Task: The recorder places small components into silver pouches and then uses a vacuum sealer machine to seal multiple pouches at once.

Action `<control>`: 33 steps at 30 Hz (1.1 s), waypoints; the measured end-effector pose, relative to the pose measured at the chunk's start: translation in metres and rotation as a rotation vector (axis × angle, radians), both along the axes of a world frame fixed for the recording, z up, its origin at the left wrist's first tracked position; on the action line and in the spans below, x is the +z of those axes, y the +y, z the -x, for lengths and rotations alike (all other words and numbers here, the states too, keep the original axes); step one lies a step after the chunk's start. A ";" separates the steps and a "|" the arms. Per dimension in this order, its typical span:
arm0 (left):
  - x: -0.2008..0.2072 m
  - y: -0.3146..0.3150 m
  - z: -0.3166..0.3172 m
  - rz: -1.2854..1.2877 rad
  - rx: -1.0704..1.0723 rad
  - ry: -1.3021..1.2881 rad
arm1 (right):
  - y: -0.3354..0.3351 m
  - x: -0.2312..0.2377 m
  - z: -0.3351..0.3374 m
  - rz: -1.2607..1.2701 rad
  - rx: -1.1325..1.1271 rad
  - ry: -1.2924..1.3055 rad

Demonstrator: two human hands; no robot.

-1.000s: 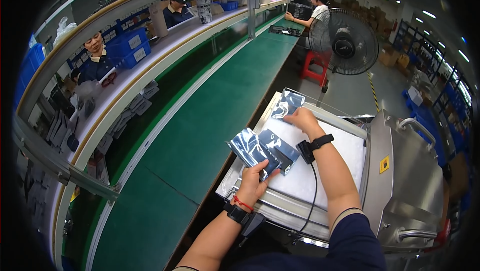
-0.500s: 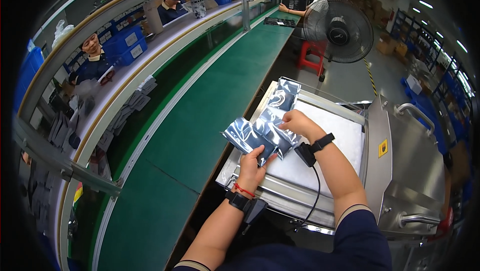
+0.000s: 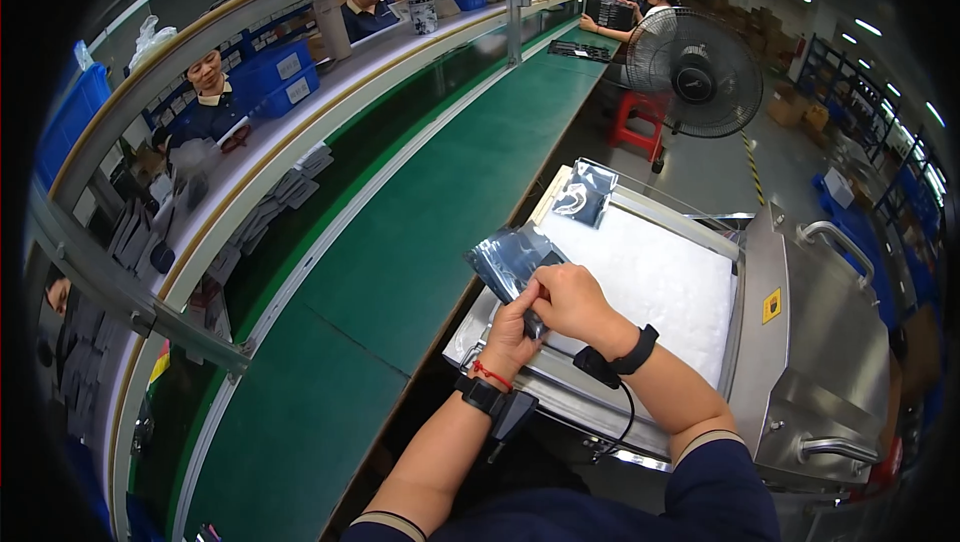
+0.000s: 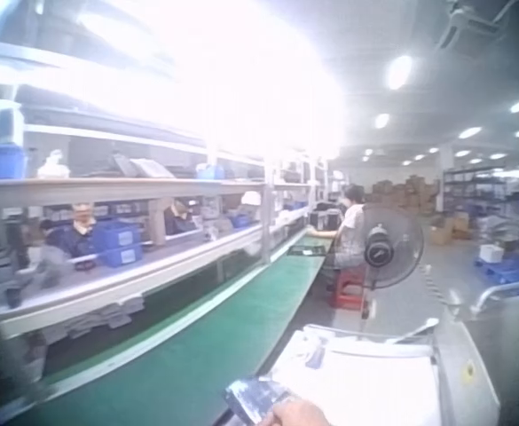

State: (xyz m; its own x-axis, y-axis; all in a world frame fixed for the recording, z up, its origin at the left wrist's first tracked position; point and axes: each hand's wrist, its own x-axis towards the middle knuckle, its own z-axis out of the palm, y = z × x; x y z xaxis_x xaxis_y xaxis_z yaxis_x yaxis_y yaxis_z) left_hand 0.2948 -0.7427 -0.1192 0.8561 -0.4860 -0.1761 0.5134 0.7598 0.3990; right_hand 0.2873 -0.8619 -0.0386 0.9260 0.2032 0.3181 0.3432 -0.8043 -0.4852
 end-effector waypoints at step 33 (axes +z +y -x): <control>0.012 -0.004 0.005 -0.085 -0.035 -0.031 | -0.182 -0.075 -0.130 -1.166 -0.473 0.222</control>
State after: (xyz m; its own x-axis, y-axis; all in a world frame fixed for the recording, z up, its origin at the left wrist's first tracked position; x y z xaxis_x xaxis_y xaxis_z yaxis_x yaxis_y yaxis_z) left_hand 0.2899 -0.7469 -0.1069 0.8443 -0.5003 -0.1919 0.5257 0.7043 0.4770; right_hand 0.4176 -1.0440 -0.1135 0.8874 -0.4530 -0.0851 -0.0372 0.1137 -0.9928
